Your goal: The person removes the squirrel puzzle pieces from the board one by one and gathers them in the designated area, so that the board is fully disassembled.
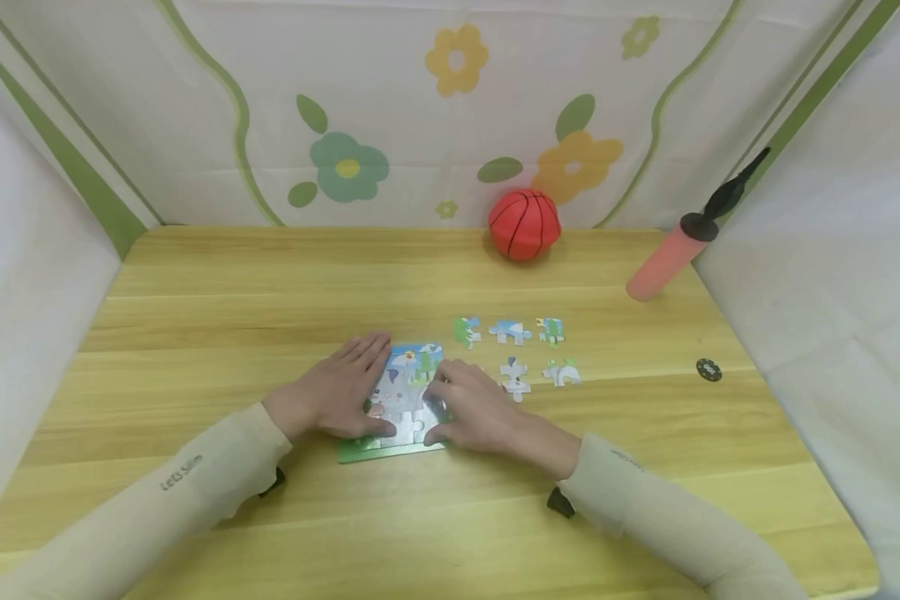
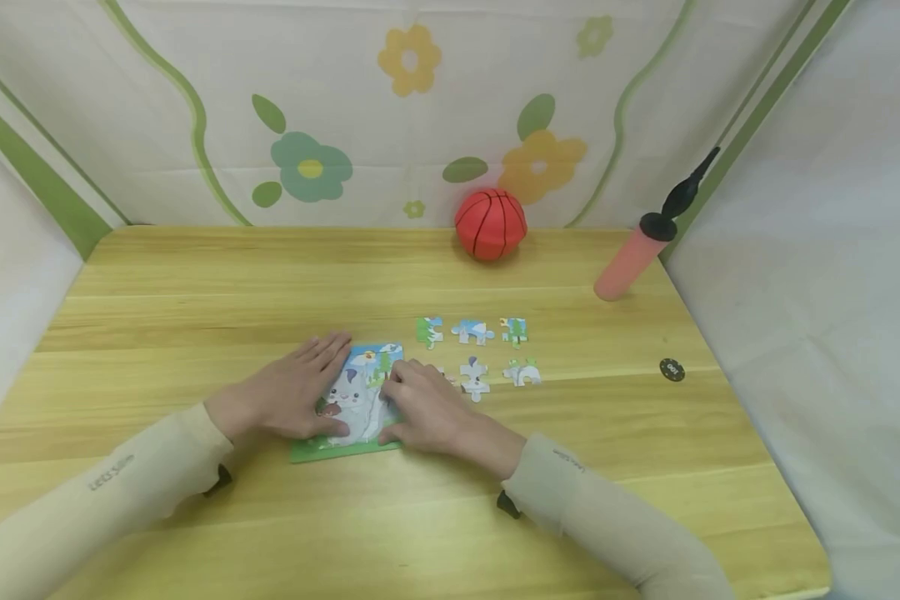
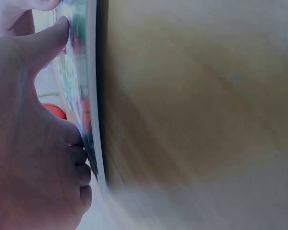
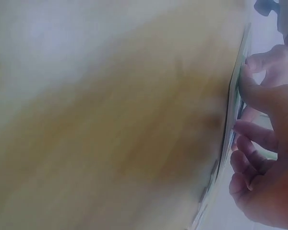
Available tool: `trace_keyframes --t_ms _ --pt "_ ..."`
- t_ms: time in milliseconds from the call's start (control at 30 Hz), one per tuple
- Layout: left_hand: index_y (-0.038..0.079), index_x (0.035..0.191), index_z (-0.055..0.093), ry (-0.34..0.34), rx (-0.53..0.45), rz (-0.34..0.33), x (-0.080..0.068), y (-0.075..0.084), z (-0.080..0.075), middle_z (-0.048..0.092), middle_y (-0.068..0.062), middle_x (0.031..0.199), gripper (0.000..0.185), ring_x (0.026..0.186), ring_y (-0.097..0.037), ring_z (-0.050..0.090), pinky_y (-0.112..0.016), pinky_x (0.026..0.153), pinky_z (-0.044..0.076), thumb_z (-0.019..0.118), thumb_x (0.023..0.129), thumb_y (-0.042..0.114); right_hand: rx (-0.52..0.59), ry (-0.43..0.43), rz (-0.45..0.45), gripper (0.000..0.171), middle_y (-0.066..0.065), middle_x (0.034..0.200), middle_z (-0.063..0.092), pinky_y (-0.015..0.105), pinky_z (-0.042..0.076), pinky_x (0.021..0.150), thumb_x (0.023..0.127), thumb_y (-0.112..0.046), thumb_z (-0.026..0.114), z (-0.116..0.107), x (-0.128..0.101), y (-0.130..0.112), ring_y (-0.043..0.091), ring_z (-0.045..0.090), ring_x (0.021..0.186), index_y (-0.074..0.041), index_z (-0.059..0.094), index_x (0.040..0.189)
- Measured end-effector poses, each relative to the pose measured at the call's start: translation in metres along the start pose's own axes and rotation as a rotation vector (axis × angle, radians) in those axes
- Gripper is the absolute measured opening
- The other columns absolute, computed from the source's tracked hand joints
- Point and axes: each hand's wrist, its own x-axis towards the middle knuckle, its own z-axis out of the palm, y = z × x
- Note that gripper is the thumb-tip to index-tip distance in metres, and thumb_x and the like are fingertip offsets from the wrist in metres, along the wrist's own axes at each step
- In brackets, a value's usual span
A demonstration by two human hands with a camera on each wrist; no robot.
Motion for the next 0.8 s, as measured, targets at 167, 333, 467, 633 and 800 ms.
trace_keyframes --t_ms 167,333,467,633,800 --pt "-0.009 0.163 0.015 -0.001 -0.006 -0.008 0.0020 0.0016 0.0017 0.006 -0.024 0.175 0.115 0.164 -0.042 0.009 -0.056 0.136 0.013 0.061 0.090 0.068 0.008 -0.013 0.022 0.053 -0.002 0.102 0.062 0.026 0.048 0.080 0.073 -0.049 0.091 -0.0001 0.0023 -0.0013 0.013 0.052 0.092 -0.013 0.076 0.109" --pt "-0.009 0.162 0.014 0.001 0.002 -0.017 0.0023 0.0024 0.0021 0.006 -0.025 0.175 0.116 0.164 -0.042 0.009 -0.056 0.136 0.013 0.062 0.090 0.067 0.018 -0.030 0.039 0.056 -0.001 0.103 0.061 0.027 0.049 0.079 0.072 -0.049 0.091 0.0001 0.0040 -0.0013 0.013 0.053 0.092 -0.012 0.074 0.110" --pt "-0.010 0.162 0.015 0.005 0.004 -0.021 0.0025 0.0027 0.0029 0.007 -0.026 0.174 0.115 0.164 -0.043 0.010 -0.056 0.136 0.014 0.063 0.090 0.066 0.023 -0.045 0.047 0.057 -0.001 0.105 0.061 0.026 0.049 0.079 0.074 -0.047 0.091 0.0006 0.0045 -0.0022 0.013 0.052 0.092 -0.011 0.070 0.113" --pt "-0.011 0.162 0.015 0.000 0.000 -0.023 0.0023 0.0048 0.0018 0.006 -0.026 0.174 0.114 0.164 -0.043 0.009 -0.056 0.135 0.014 0.063 0.090 0.063 0.025 -0.056 0.050 0.055 -0.001 0.106 0.062 0.026 0.051 0.082 0.076 -0.043 0.091 0.0001 0.0037 -0.0056 0.012 0.052 0.093 -0.011 0.066 0.114" --pt "-0.011 0.162 0.015 -0.006 0.001 -0.024 0.0027 0.0062 0.0009 0.006 -0.027 0.174 0.113 0.164 -0.043 0.009 -0.056 0.136 0.014 0.064 0.091 0.062 0.042 -0.029 0.010 0.051 -0.001 0.104 0.066 0.026 0.054 0.083 0.079 -0.037 0.089 -0.0018 -0.0006 -0.0093 0.012 0.056 0.092 -0.011 0.062 0.115"
